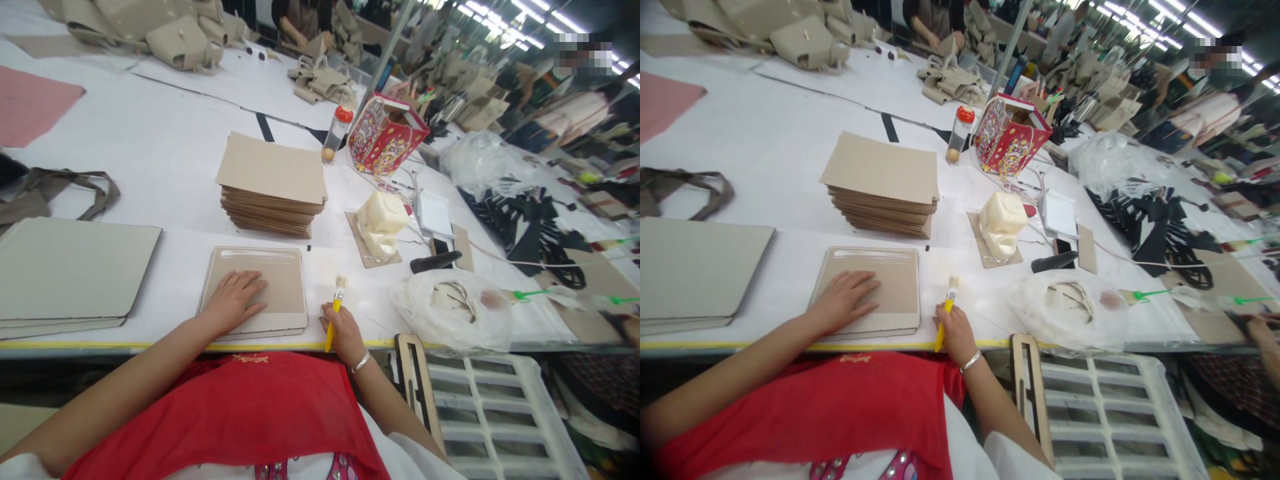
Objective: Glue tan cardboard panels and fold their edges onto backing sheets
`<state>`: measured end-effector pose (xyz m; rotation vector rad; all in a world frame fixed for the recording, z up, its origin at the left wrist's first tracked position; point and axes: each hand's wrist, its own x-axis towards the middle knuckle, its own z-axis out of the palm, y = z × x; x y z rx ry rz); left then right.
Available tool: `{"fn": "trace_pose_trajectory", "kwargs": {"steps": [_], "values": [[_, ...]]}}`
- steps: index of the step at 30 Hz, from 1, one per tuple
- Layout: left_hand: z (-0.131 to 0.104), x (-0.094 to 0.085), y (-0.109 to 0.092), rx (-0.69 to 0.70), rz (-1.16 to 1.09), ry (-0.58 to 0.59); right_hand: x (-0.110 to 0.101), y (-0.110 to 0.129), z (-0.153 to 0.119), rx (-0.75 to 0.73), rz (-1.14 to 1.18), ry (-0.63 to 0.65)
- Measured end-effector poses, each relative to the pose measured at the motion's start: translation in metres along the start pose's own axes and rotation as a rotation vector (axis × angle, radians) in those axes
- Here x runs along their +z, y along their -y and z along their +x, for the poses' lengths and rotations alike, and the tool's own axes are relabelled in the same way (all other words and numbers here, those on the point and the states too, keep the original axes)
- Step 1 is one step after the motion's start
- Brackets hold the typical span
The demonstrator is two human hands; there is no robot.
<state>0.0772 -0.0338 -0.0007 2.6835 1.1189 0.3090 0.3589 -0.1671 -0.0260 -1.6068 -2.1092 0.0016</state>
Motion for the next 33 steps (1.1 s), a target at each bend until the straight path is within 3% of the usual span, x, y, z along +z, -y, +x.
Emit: {"fn": "trace_pose_trajectory", "kwargs": {"steps": [2, 5, 9, 11, 14, 16, 21, 24, 26, 29, 33], "values": [[0.002, -0.006, -0.004, -0.018, 0.005, 0.038, -0.001, -0.005, 0.001, 0.041, -0.009, -0.023], [0.012, -0.019, -0.02, -0.035, -0.064, 0.021, -0.011, -0.002, 0.015, 0.219, 0.059, -0.13], [0.039, -0.038, -0.058, 0.092, -0.453, -0.041, -0.038, 0.025, 0.044, 0.466, 0.359, -0.25], [0.051, -0.041, -0.074, 0.084, -0.702, 0.078, -0.05, 0.038, 0.058, 0.531, 0.449, -0.289], [0.057, -0.038, -0.078, -0.075, -1.031, 0.314, -0.058, 0.045, 0.074, 0.588, 0.418, -0.36], [0.049, -0.035, -0.066, -0.187, -1.168, 0.363, -0.053, 0.043, 0.08, 0.579, 0.339, -0.398], [0.01, -0.042, -0.018, -0.532, -1.375, 0.316, -0.024, 0.033, 0.095, 0.47, 0.168, -0.408], [-0.002, -0.049, 0.008, -0.758, -1.511, 0.186, -0.006, 0.033, 0.111, 0.411, 0.183, -0.333], [-0.002, -0.052, 0.023, -0.831, -1.523, 0.066, 0.004, 0.033, 0.123, 0.37, 0.167, -0.296], [0.007, -0.052, 0.046, -0.848, -1.365, -0.093, 0.02, 0.031, 0.142, 0.349, 0.086, -0.272], [0.022, -0.049, 0.07, -0.794, -0.915, -0.17, 0.04, 0.025, 0.158, 0.335, 0.009, -0.245]]}}
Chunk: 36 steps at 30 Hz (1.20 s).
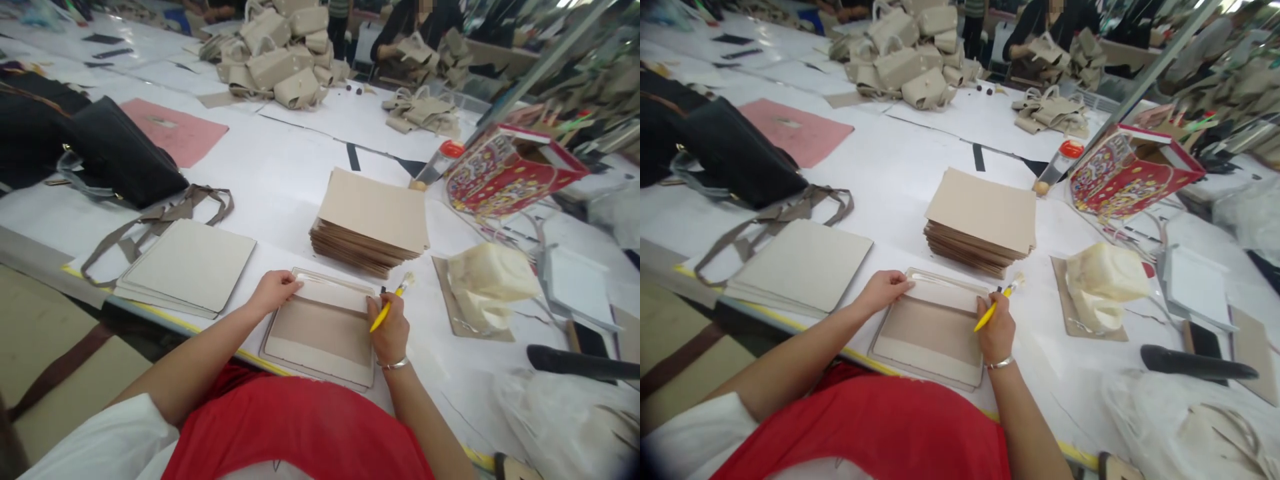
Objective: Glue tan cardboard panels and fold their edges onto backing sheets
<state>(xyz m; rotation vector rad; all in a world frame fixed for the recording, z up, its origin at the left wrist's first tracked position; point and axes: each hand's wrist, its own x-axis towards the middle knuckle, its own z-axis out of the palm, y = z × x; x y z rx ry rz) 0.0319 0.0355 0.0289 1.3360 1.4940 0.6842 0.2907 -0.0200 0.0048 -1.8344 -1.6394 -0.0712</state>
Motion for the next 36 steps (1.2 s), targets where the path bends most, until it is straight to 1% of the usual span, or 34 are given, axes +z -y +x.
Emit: {"fn": "trace_pose_trajectory", "kwargs": {"steps": [3, 5, 7, 10, 14, 19, 25, 28, 30, 32, 33, 34, 36], "values": [[0.013, -0.001, 0.002, 0.125, 0.262, -0.11, 0.013, -0.004, 0.003, -0.006, -0.026, 0.025], [0.019, 0.001, 0.003, 0.145, 0.347, -0.14, 0.019, -0.008, 0.005, 0.002, -0.045, 0.042], [0.023, 0.003, 0.005, 0.138, 0.39, -0.146, 0.023, -0.01, 0.007, 0.02, -0.049, 0.058], [0.029, 0.005, 0.008, 0.123, 0.419, -0.156, 0.027, -0.012, 0.01, 0.06, -0.038, 0.08], [0.036, 0.005, 0.01, 0.077, 0.403, -0.151, 0.029, -0.01, 0.013, 0.111, -0.011, 0.108], [0.04, 0.004, 0.009, 0.037, 0.398, -0.125, 0.028, -0.008, 0.014, 0.132, 0.019, 0.107], [0.041, 0.005, 0.01, 0.046, 0.411, -0.103, 0.031, -0.01, 0.012, 0.171, 0.052, 0.125], [0.039, 0.009, 0.009, 0.066, 0.459, -0.132, 0.033, -0.011, 0.013, 0.168, 0.052, 0.112], [0.032, 0.008, 0.008, 0.084, 0.496, -0.174, 0.029, -0.012, 0.014, 0.175, 0.046, 0.101], [0.019, -0.001, 0.01, 0.149, 0.512, -0.239, 0.019, -0.012, 0.014, 0.184, 0.007, 0.071], [0.012, -0.011, 0.012, 0.202, 0.517, -0.286, 0.014, -0.013, 0.013, 0.185, -0.034, 0.041], [0.003, -0.023, 0.017, 0.264, 0.528, -0.347, 0.008, -0.014, 0.012, 0.165, -0.065, 0.013], [-0.019, -0.057, 0.03, 0.373, 0.597, -0.49, -0.004, -0.018, 0.007, 0.129, -0.102, -0.057]]}}
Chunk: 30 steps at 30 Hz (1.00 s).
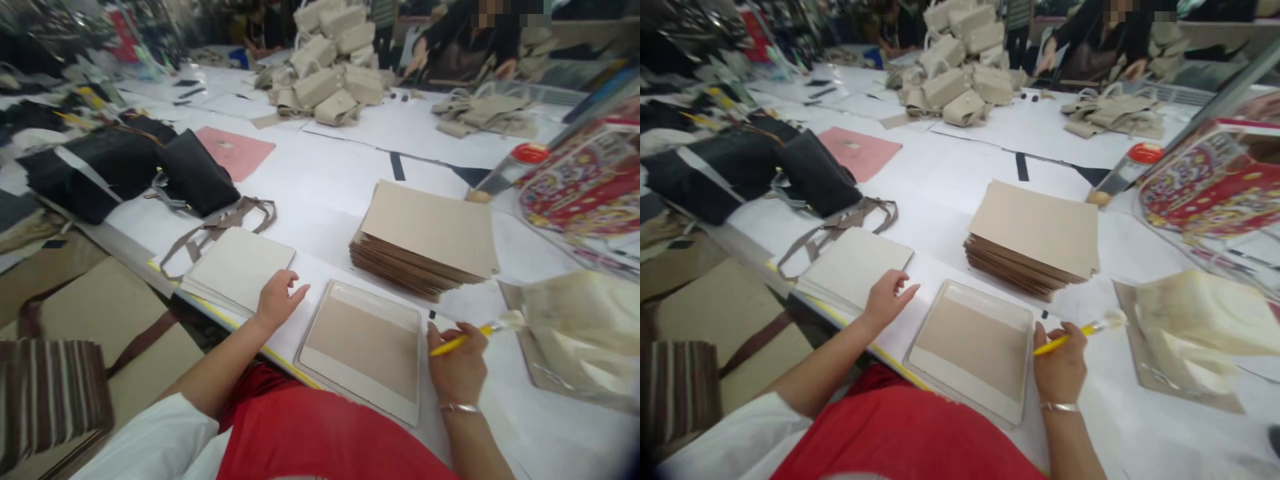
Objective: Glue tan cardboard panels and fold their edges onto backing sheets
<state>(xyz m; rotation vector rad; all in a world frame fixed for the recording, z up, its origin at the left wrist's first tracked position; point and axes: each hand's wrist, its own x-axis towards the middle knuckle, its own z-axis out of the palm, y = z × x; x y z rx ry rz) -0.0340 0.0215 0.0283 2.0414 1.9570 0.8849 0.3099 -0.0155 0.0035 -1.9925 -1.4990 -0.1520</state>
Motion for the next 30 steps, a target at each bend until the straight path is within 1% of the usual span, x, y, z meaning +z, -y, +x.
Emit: {"fn": "trace_pose_trajectory", "kwargs": {"steps": [1, 2, 3, 5, 6, 7, 9, 11, 13, 14, 16, 18, 19, 20, 21, 23, 25, 26, 28, 30], "values": [[-0.008, -0.017, 0.016, 0.027, 0.068, -0.047, -0.006, -0.002, -0.003, -0.032, 0.002, -0.034], [-0.017, -0.033, 0.033, 0.043, 0.148, -0.061, -0.012, -0.003, -0.007, -0.058, 0.009, -0.064], [-0.026, -0.048, 0.05, 0.051, 0.233, -0.023, -0.018, -0.002, -0.011, -0.085, 0.024, -0.085], [-0.045, -0.069, 0.077, 0.054, 0.368, 0.139, -0.028, 0.003, -0.021, -0.131, 0.08, -0.092], [-0.054, -0.075, 0.087, 0.058, 0.411, 0.213, -0.031, 0.007, -0.025, -0.147, 0.115, -0.088], [-0.062, -0.078, 0.092, 0.07, 0.443, 0.262, -0.034, 0.011, -0.03, -0.163, 0.151, -0.087], [-0.077, -0.079, 0.095, 0.139, 0.481, 0.291, -0.037, 0.019, -0.038, -0.196, 0.222, -0.091], [-0.09, -0.077, 0.09, 0.273, 0.488, 0.287, -0.04, 0.025, -0.045, -0.227, 0.279, -0.105], [-0.097, -0.078, 0.084, 0.42, 0.453, 0.268, -0.045, 0.028, -0.054, -0.249, 0.329, -0.1], [-0.098, -0.081, 0.081, 0.467, 0.429, 0.225, -0.048, 0.029, -0.058, -0.254, 0.353, -0.089], [-0.094, -0.09, 0.074, 0.511, 0.387, 0.058, -0.056, 0.029, -0.066, -0.246, 0.393, -0.058], [-0.083, -0.096, 0.059, 0.545, 0.359, -0.141, -0.065, 0.026, -0.071, -0.22, 0.422, -0.046], [-0.077, -0.097, 0.046, 0.582, 0.346, -0.213, -0.069, 0.023, -0.073, -0.203, 0.43, -0.052], [-0.073, -0.095, 0.029, 0.641, 0.328, -0.256, -0.073, 0.02, -0.074, -0.186, 0.433, -0.068], [-0.072, -0.091, 0.01, 0.721, 0.304, -0.27, -0.077, 0.016, -0.075, -0.169, 0.434, -0.088], [-0.076, -0.075, -0.035, 0.915, 0.232, -0.23, -0.084, 0.008, -0.076, -0.146, 0.434, -0.124], [-0.088, -0.05, -0.077, 1.082, 0.14, -0.154, -0.091, 0.0, -0.078, -0.14, 0.43, -0.146], [-0.094, -0.036, -0.093, 1.14, 0.104, -0.124, -0.094, -0.004, -0.079, -0.142, 0.426, -0.153], [-0.106, -0.006, -0.116, 1.205, 0.066, -0.061, -0.098, -0.01, -0.082, -0.143, 0.411, -0.158], [-0.114, 0.019, -0.125, 1.237, 0.075, 0.017, -0.101, -0.015, -0.085, -0.147, 0.393, -0.149]]}}
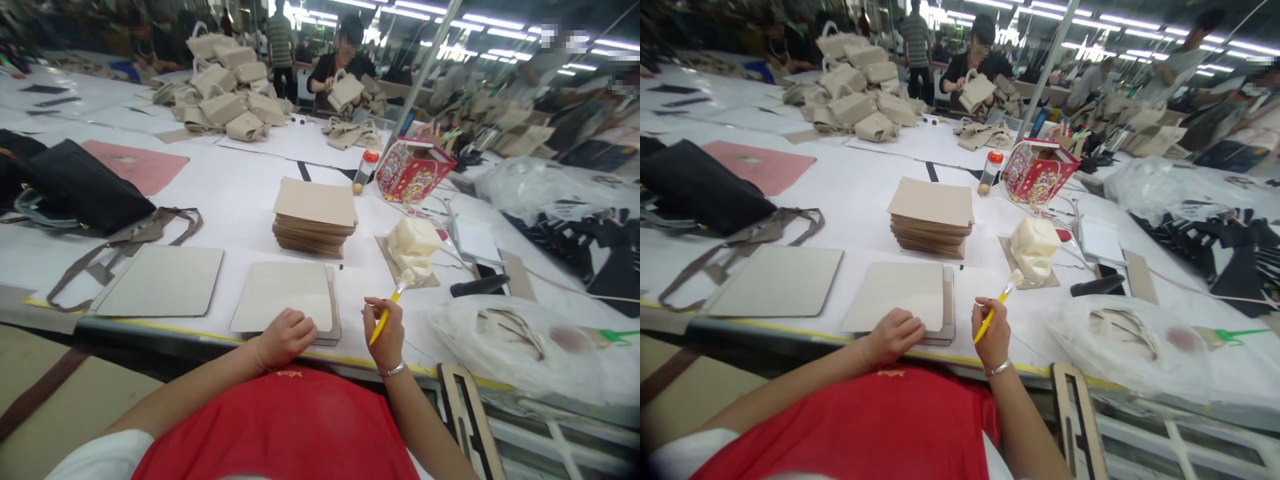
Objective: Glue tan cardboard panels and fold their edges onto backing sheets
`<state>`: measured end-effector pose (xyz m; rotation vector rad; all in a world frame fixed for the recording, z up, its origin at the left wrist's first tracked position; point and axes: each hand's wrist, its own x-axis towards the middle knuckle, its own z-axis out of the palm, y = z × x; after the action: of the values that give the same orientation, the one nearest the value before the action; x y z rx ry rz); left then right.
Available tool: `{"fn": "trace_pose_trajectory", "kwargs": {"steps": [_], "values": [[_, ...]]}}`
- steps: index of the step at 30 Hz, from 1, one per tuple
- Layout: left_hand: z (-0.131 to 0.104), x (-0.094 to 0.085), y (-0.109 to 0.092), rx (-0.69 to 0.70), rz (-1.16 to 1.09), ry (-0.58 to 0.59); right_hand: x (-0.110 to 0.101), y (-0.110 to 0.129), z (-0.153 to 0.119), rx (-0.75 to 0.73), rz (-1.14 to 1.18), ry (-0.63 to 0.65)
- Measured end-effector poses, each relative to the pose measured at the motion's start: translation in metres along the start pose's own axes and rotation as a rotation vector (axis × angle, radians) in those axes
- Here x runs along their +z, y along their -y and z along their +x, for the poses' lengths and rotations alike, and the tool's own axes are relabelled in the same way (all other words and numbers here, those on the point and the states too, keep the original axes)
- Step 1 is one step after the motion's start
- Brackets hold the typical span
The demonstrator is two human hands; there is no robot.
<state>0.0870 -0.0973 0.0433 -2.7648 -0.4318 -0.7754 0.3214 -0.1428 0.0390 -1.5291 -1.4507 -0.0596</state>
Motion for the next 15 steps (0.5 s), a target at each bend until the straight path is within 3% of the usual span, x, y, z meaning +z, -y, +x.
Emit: {"fn": "trace_pose_trajectory", "kwargs": {"steps": [4, 7, 9, 12, 15], "values": [[-0.004, 0.03, -0.012, 0.028, -0.045, 0.119, -0.004, -0.005, -0.005, -0.025, -0.036, 0.037], [-0.005, 0.034, -0.017, -0.022, -0.072, 0.157, -0.012, -0.008, 0.0, -0.066, -0.077, 0.072], [-0.002, 0.029, -0.014, -0.034, -0.105, 0.12, -0.023, -0.006, 0.012, -0.084, -0.066, 0.088], [0.015, 0.013, 0.009, -0.028, -0.115, -0.035, -0.041, 0.005, 0.051, -0.017, 0.004, 0.012], [0.048, -0.004, 0.054, -0.063, -0.019, -0.182, -0.048, 0.028, 0.112, 0.072, 0.201, -0.059]]}}
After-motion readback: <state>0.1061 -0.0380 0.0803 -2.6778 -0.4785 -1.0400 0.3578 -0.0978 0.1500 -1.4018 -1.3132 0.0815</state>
